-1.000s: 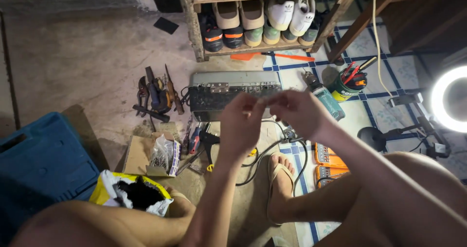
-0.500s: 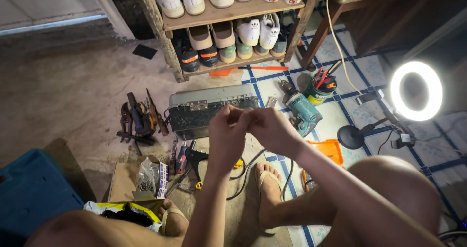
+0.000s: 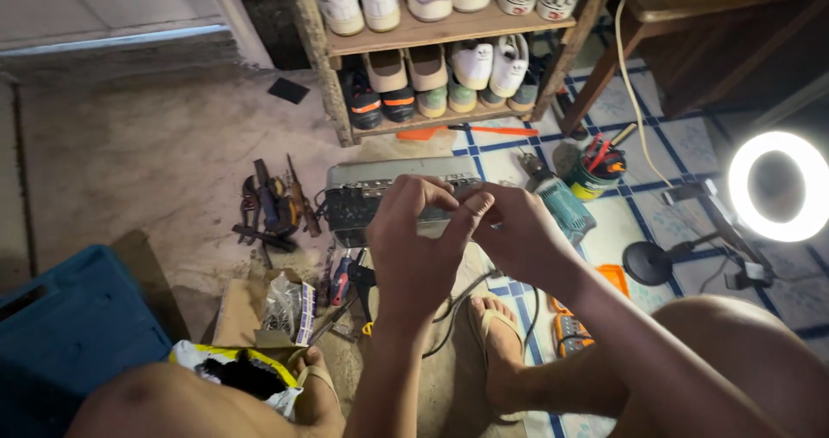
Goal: Repairing a storage case or toolbox by installing new hinges using a drill and a rivet gun.
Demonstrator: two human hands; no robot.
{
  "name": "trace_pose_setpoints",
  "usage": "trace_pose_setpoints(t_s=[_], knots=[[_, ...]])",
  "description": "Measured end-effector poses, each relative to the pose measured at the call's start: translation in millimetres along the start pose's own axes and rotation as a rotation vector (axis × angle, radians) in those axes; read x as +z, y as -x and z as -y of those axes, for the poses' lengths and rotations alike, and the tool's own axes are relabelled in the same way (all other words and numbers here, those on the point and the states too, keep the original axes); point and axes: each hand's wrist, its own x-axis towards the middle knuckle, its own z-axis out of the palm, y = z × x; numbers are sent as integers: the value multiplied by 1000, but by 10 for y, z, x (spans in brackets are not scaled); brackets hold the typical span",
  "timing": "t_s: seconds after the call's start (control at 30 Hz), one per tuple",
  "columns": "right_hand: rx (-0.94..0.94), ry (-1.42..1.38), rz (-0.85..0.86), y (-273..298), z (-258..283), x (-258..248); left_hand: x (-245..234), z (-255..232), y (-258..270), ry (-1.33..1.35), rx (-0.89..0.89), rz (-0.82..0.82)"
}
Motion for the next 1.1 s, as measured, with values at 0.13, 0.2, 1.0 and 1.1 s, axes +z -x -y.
trace_pose_setpoints(t_s=[0.13,0.2,1.0,1.1], knots=[[-107,-46,10,-5,196,93,-212,-162,-39,-66,109,-24],[-117,-49,-22,-42,200,166,-283,-187,-30,-93,172,-10],[-199,-133,-204,-61,319,384,-455,13,-22,-65,76,-26],[-224,-75,-202,-74,232,352,-391,59,-15,8,-3,-34]])
